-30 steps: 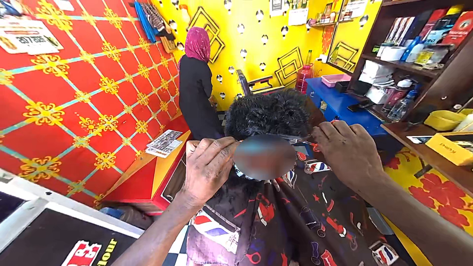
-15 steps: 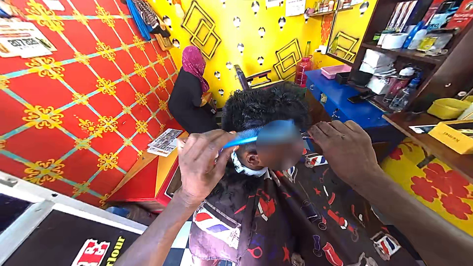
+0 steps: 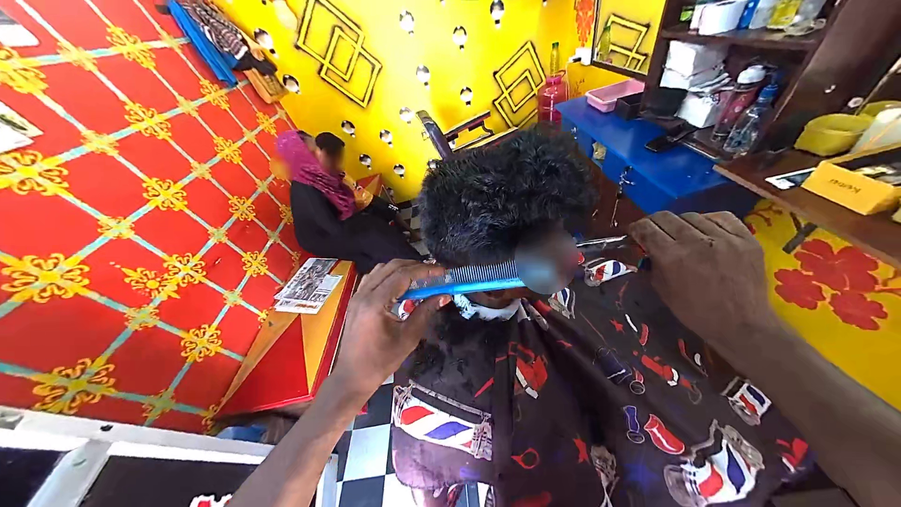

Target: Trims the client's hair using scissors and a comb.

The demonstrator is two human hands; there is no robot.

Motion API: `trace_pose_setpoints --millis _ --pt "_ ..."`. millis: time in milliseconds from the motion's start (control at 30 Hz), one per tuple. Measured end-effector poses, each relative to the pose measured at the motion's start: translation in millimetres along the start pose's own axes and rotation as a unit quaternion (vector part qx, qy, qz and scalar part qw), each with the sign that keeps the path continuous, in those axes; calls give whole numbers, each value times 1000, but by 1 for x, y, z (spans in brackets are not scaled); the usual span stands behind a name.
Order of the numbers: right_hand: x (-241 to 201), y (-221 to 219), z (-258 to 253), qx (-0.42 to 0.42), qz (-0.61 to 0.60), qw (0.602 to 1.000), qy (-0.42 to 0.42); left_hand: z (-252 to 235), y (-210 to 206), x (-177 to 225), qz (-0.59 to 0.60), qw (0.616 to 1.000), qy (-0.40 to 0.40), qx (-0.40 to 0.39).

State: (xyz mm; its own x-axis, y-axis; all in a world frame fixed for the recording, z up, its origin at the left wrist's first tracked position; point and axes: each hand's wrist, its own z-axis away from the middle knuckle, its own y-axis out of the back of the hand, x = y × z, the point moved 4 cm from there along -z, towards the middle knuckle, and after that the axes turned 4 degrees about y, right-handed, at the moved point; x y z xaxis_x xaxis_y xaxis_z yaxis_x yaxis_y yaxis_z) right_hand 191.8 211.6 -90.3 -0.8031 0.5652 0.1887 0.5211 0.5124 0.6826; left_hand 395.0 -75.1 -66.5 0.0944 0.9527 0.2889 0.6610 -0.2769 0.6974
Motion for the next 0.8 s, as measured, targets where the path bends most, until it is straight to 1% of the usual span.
trace_pose_setpoints --millis 133,167,233,333,433,600,667,800 --pt "-16 5 -7 -19 48 999 5 -12 2 2 -28 993 -89 66" --pt "-20 5 -9 -26 49 998 5 -13 2 3 -43 990 -104 83" --pt "-26 4 -11 -11 53 998 10 -16 1 6 -64 983 -132 110" --pt "-34 1 -17 -14 78 997 1 -17 1 9 -87 973 -165 136" --pt "-40 -1 -27 -32 88 995 -14 -18 3 11 -104 967 -179 148" --pt "-48 0 -28 -53 77 995 20 -20 4 14 -115 963 -188 155" --pt "-47 0 -26 -66 75 995 15 -21 3 15 -116 962 -191 158" --pt "-43 -2 -26 -37 77 996 -21 -22 3 15 -113 959 -198 166"
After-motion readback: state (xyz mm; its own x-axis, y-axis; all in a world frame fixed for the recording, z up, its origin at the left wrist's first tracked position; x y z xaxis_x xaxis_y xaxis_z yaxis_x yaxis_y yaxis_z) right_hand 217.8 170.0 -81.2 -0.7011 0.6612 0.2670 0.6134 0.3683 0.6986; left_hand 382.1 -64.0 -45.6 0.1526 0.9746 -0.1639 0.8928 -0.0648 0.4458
